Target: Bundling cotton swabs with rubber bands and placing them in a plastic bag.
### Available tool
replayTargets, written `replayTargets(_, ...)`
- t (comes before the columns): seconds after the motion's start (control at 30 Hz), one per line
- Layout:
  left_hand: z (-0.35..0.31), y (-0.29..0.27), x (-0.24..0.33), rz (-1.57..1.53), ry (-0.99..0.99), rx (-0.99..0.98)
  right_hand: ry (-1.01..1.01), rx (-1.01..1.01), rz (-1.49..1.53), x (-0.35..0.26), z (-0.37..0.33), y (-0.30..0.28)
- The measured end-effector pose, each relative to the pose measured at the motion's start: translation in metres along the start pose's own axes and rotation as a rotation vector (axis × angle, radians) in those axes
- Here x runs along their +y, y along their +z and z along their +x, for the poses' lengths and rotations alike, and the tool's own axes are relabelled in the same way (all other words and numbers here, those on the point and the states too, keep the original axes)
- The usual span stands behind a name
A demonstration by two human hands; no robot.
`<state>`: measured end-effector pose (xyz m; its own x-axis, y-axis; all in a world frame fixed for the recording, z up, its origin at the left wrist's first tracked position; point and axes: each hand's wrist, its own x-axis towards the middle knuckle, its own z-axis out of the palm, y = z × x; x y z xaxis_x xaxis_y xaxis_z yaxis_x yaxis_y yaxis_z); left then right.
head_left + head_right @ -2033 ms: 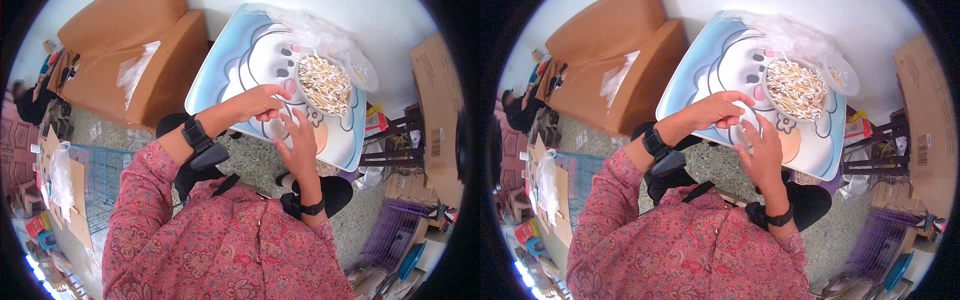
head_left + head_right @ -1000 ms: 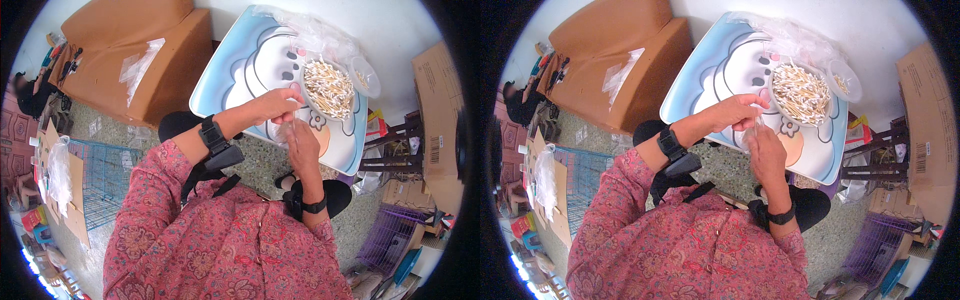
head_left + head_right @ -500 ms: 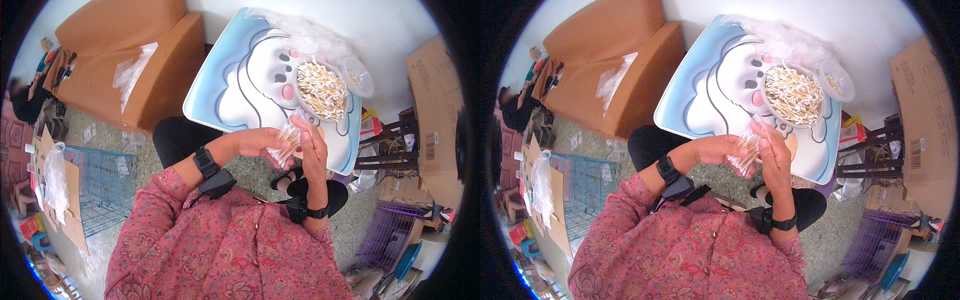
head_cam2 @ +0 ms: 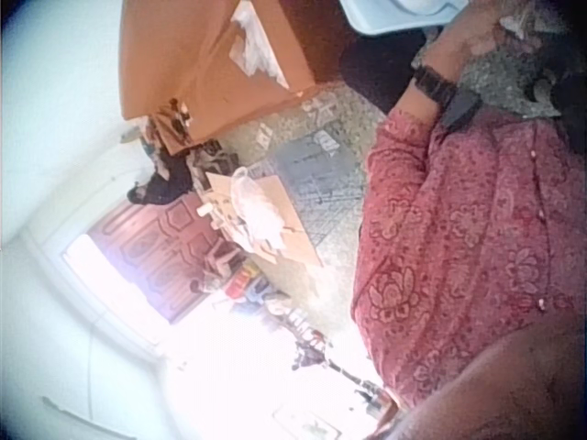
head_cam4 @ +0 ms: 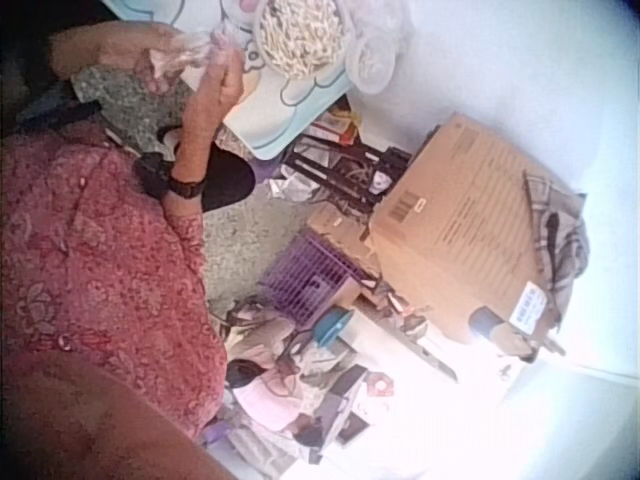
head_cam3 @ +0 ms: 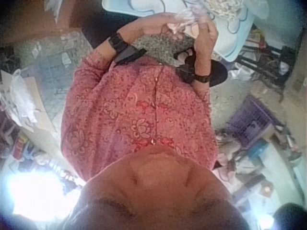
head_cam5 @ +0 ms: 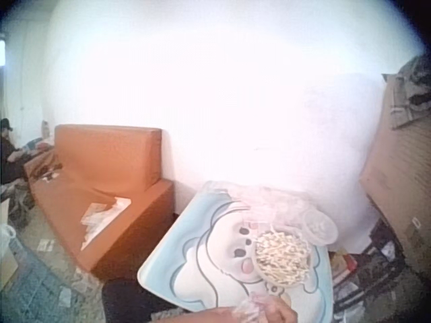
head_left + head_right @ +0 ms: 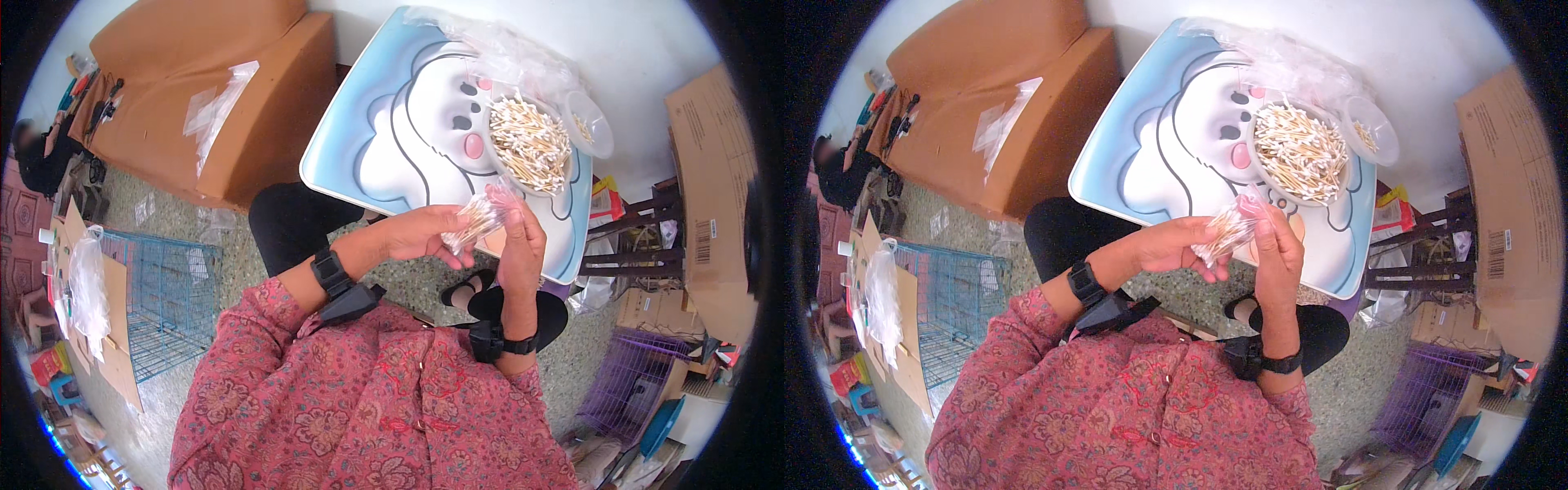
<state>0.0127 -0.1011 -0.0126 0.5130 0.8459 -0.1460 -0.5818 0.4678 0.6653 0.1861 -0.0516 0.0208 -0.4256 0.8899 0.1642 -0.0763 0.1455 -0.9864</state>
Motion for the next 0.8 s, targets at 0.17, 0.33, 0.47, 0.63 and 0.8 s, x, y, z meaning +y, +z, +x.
replayTargets(0.17, 0.000, -0.006, -0.006, -0.045, 0.116, -0.023, -0.047, -0.016, -0.045, 0.000, -0.001, 0.000)
replayTargets(0.33, -0.002, -0.005, -0.008, 0.139, 0.116, 0.042, -0.008, -0.047, -0.067, 0.001, -0.004, 0.010)
replayTargets(0.47, -0.007, -0.004, -0.008, 0.089, 0.106, 0.076, 0.059, -0.104, -0.063, -0.003, -0.005, 0.008)
replayTargets(0.63, 0.002, -0.003, -0.018, 0.000, 0.251, 0.208, 0.020, -0.035, -0.186, 0.001, -0.005, 0.009)
replayTargets(0.8, 0.000, -0.004, -0.015, -0.083, 0.272, 0.253, -0.162, -0.081, -0.307, 0.000, -0.003, 0.014)
